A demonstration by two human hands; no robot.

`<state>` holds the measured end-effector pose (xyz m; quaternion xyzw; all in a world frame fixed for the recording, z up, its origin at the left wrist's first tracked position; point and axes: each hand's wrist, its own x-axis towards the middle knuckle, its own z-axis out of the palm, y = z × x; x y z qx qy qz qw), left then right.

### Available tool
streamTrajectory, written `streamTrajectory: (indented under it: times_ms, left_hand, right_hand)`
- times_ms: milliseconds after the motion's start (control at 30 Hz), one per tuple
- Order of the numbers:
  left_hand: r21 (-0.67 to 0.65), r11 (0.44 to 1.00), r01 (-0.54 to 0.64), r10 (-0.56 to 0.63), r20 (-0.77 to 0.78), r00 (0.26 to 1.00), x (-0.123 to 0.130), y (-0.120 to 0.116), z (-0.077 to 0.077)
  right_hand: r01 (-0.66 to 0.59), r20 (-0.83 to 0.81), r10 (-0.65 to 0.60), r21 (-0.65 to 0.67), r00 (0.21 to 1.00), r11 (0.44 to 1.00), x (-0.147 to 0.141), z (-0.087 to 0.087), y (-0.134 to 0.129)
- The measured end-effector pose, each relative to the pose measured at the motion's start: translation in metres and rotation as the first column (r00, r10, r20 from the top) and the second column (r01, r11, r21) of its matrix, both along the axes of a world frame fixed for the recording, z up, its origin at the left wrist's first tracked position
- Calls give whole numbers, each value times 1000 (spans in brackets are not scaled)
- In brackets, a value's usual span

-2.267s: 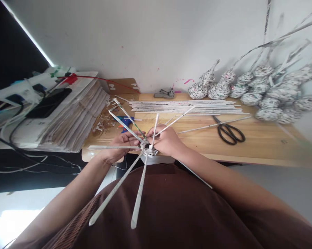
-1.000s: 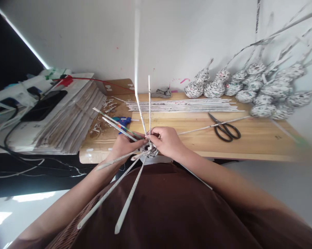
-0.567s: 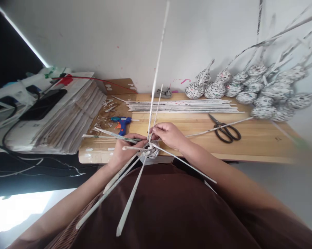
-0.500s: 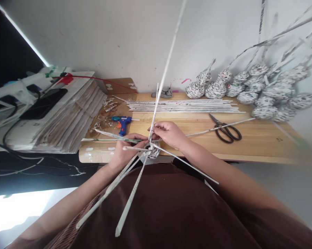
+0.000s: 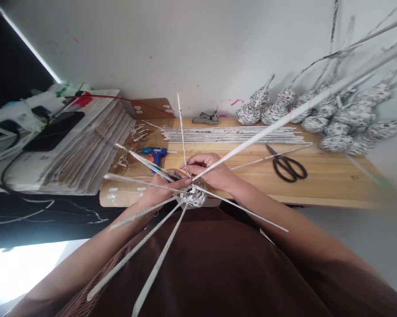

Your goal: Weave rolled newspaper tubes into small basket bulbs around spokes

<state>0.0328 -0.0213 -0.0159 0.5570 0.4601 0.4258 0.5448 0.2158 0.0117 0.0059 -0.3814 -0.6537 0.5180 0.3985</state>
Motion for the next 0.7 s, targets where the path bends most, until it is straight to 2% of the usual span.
streamTrajectory:
  times_ms: [100,300,367,467,500,567,633,700]
  left_hand:
    - [-37,999,-4,6,58,998,0,0,0]
    - [-77,977,199,-197,32,980,-2,2,12]
    - [-70,972,224,-224,11,975,-5,4,14]
    - [-42,981,191,-193,-47,980,-11,6,15]
    - [-29,984,178,-180,-68,981,-13,7,16]
    - [-13,986,164,-164,-101,981,-18,7,19]
    - [-22,983,180,-181,-144,973,-21,7,24]
    - [-44,978,202,-207,-209,956,-22,6,29]
  right_hand:
    - [-13,-72,13,-3,997,1000,-1,1,-1]
    - [-16,-83,18,16,996,1000,-8,-2,-5]
    - [-25,-45,28,63,999,998,-6,2,-6]
    - [-89,216,43,211,976,973,5,15,-6]
    - [-126,352,30,252,936,959,10,20,-6]
    - [-228,576,66,212,815,950,21,29,-7]
    - [-280,667,82,195,741,940,28,33,-8]
    - [-306,679,20,304,734,902,30,35,-8]
